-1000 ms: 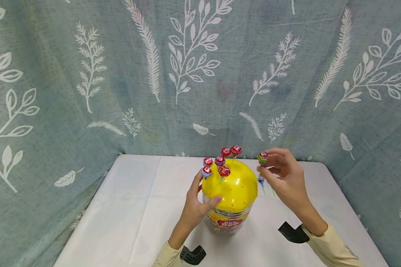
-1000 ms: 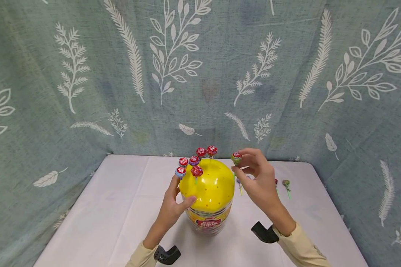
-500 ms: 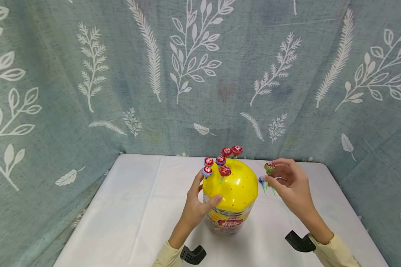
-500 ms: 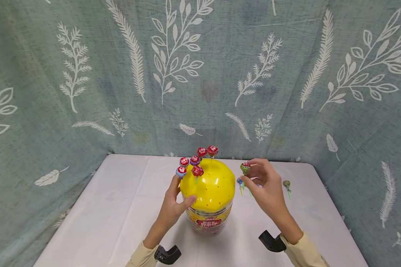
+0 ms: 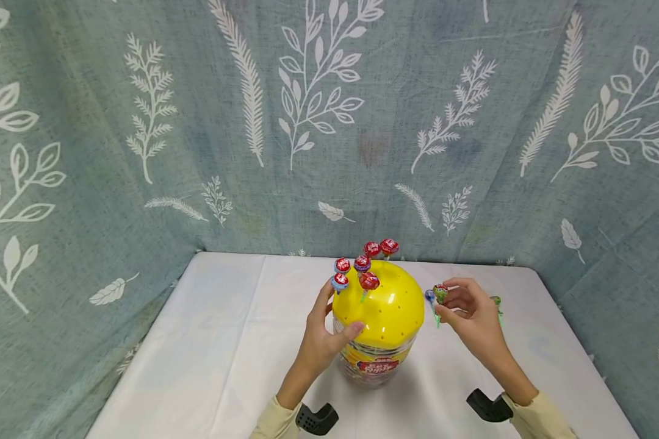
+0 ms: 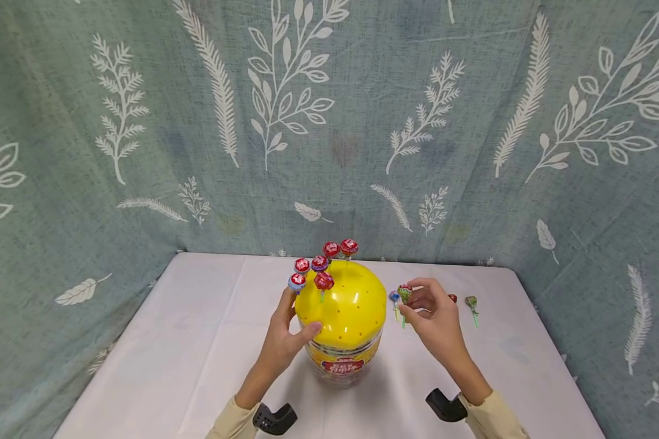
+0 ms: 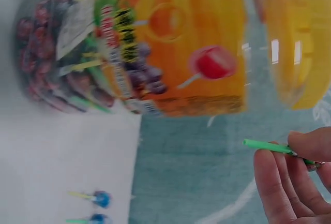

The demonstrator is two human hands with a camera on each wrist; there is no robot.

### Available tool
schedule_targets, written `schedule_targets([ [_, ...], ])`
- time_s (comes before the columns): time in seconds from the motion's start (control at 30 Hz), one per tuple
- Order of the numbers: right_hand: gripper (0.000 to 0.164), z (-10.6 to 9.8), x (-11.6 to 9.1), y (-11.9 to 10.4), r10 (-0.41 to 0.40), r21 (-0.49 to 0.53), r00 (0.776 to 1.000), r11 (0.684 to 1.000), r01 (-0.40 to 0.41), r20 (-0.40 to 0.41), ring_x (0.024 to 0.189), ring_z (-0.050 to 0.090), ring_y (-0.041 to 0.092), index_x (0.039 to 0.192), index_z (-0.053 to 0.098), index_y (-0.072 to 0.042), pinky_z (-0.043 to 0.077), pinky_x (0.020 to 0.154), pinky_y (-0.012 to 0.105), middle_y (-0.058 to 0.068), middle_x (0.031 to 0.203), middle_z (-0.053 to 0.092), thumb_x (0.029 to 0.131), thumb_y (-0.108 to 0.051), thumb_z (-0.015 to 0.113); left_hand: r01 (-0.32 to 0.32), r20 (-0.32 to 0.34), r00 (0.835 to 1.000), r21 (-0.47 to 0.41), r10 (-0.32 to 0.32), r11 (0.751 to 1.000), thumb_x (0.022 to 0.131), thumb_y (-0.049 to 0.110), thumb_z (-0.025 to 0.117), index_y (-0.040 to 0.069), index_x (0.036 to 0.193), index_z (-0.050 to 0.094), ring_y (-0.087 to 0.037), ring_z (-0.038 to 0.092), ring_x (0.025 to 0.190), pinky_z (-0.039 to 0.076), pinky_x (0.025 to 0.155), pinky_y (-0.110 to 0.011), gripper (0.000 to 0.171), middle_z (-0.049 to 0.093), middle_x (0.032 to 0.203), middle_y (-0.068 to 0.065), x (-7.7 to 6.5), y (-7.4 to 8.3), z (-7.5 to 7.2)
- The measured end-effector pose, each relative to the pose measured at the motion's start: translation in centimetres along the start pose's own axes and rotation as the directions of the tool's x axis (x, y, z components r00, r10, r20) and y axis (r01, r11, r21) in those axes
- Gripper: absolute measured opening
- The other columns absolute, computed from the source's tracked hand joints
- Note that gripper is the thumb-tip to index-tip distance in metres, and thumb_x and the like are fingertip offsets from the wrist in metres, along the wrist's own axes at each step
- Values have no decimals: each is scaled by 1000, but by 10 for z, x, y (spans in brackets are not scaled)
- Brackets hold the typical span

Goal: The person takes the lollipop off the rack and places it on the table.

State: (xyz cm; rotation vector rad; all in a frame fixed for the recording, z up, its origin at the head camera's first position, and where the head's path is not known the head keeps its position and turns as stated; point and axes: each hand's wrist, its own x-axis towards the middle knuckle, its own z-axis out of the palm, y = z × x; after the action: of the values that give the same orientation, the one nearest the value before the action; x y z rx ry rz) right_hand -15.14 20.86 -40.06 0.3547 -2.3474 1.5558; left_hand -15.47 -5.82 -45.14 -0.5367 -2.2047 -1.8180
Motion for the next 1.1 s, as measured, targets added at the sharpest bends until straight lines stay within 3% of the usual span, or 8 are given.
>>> schedule_targets([
  [0.13, 44, 6, 0, 28, 54, 20, 998, 998, -55, 26, 71, 63, 21, 116, 53, -1, 56, 59, 31, 15, 87, 58, 78, 8, 71, -11, -9, 1000, 1, 11, 1000, 82, 43, 66, 30, 147, 27, -16, 34, 132, 31, 103, -55, 78, 37, 146, 8, -1, 0, -2],
  [0.4, 43, 24, -6, 55, 171, -36, 984, 985, -169, 54, 69, 64, 24, 113, 53, -5, 54, 57, 28, 14, 87, 59, 76, 7, 73, -22, -16, 1000, 1, 22, 1000, 82, 43, 66, 29, 147, 27, -17, 34, 132, 31, 103, -55, 77, 37, 146, 7, -1, -1, -6],
  [0.53, 44, 32, -10, 68, 263, -64, 962, 964, -259, 66, 69, 63, 23, 112, 54, -6, 55, 57, 28, 14, 87, 60, 75, 6, 74, -3, -5, 1000, -16, 3, 1000, 82, 39, 67, 24, 147, 30, -18, 34, 132, 31, 103, -55, 77, 38, 146, 4, -1, 14, -7],
  [0.67, 44, 38, -14, 82, 328, -94, 942, 942, -321, 74, 69, 63, 21, 111, 54, -7, 55, 57, 28, 12, 85, 60, 74, 5, 75, 20, 8, 1000, -26, -20, 999, 81, 33, 68, 18, 147, 30, -20, 34, 132, 30, 104, -54, 77, 38, 146, 1, -1, 15, -6],
  [0.77, 44, 43, -17, 91, 372, -114, 925, 925, -362, 82, 68, 64, 21, 111, 53, -6, 55, 56, 28, 11, 85, 60, 75, 4, 75, 8, 11, 1000, -20, -8, 1000, 81, 36, 68, 24, 148, 28, -17, 33, 133, 31, 104, -53, 78, 37, 146, 5, 0, -1, -3],
  [0.97, 45, 51, -21, 106, 465, -145, 882, 880, -452, 76, 63, 61, 21, 113, 51, -2, 55, 55, 30, 11, 85, 58, 75, 4, 75, -9, 9, 1000, -24, 9, 1000, 82, 41, 67, 30, 147, 27, -15, 33, 133, 30, 104, -55, 77, 36, 146, 8, -1, -2, -2],
  [1.1, 44, 55, -23, 118, 492, -154, 867, 865, -477, 79, 60, 59, 19, 111, 51, 0, 55, 54, 31, 11, 83, 58, 74, 4, 74, -7, 4, 1000, -16, 7, 1000, 82, 41, 67, 31, 147, 27, -15, 33, 133, 31, 103, -55, 77, 36, 146, 9, -2, 0, -2],
])
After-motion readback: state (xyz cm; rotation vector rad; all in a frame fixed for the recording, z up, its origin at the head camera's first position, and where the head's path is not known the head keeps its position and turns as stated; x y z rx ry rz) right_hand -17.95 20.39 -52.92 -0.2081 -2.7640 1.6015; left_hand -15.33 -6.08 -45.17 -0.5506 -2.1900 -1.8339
